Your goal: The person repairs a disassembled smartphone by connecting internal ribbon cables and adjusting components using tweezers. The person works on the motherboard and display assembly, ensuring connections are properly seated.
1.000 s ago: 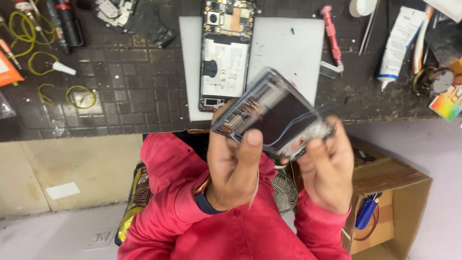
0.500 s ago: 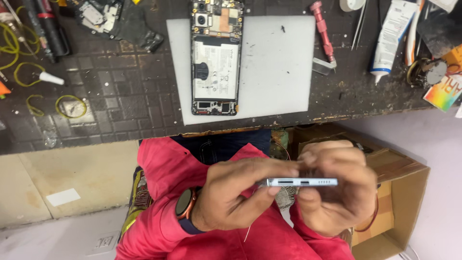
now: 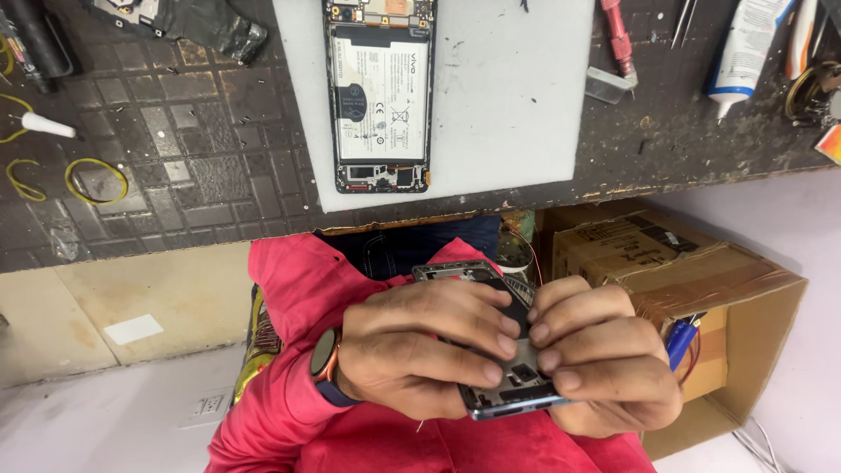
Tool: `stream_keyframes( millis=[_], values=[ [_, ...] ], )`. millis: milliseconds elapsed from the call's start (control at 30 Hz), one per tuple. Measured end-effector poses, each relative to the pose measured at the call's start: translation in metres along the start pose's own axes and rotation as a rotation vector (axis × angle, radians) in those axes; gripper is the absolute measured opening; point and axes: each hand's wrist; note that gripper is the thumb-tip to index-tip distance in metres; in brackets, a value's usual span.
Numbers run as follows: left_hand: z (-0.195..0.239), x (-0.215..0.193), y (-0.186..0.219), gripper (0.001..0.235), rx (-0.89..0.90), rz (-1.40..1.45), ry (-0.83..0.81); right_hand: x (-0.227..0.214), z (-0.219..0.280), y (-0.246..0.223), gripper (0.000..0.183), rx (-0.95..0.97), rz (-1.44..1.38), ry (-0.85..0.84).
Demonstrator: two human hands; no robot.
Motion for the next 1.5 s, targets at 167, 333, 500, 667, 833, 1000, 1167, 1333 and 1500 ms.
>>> stream_keyframes(
  millis=[167, 333, 500, 667, 833, 1000, 1167, 1333, 1500],
  values=[
    [0.0, -0.012, -0.001, 0.023, 0.044, 0.035, -0.109, -0.001, 0.001, 0.001, 0.015, -0.014, -0.001, 0.0],
    [-0.001, -0.009, -0.002, 0.022, 0.021, 0.049, -0.051, 0.002, 0.002, 0.003, 0.016, 0.006, 0.007, 0.012],
    [-0.002, 0.0, 0.014, 0.021, -0.258, -0.005, 0.13, -0.01, -0.001, 0.003, 0.03, 0.152, 0.047, -0.116],
    [-0.003, -0.001, 0.036, 0.026, -0.648, -0.041, 0.144, -0.013, 0.006, -0.013, 0.034, 0.545, 0.0, -0.01],
    [-0.008, 0.0, 0.042, 0.034, -0.81, 0.136, 0.158, -0.021, 0.007, -0.019, 0.025, 0.74, -0.132, -0.014],
    [-0.014, -0.011, 0.039, 0.047, -0.82, 0.505, 0.198, -0.022, 0.005, -0.017, 0.024, 0.787, -0.256, 0.024],
    [-0.015, -0.013, 0.032, 0.078, -0.826, 0.628, 0.131, -0.026, 0.003, -0.014, 0.023, 0.827, -0.394, -0.04],
    [-0.006, -0.009, 0.036, 0.065, -0.71, 0.295, -0.047, -0.018, 0.004, -0.02, 0.029, 0.841, -0.218, -0.18],
    [-0.008, -0.007, 0.04, 0.069, -0.723, 0.355, -0.021, -0.008, -0.001, -0.026, 0.037, 0.758, -0.148, -0.182]
  ],
)
Point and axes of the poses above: each hand's wrist, its own z-axis away from the middle knuckle, its own x-axis out of the palm, y = z × x, and after that the axes turned 10 degrees about -y, right-handed
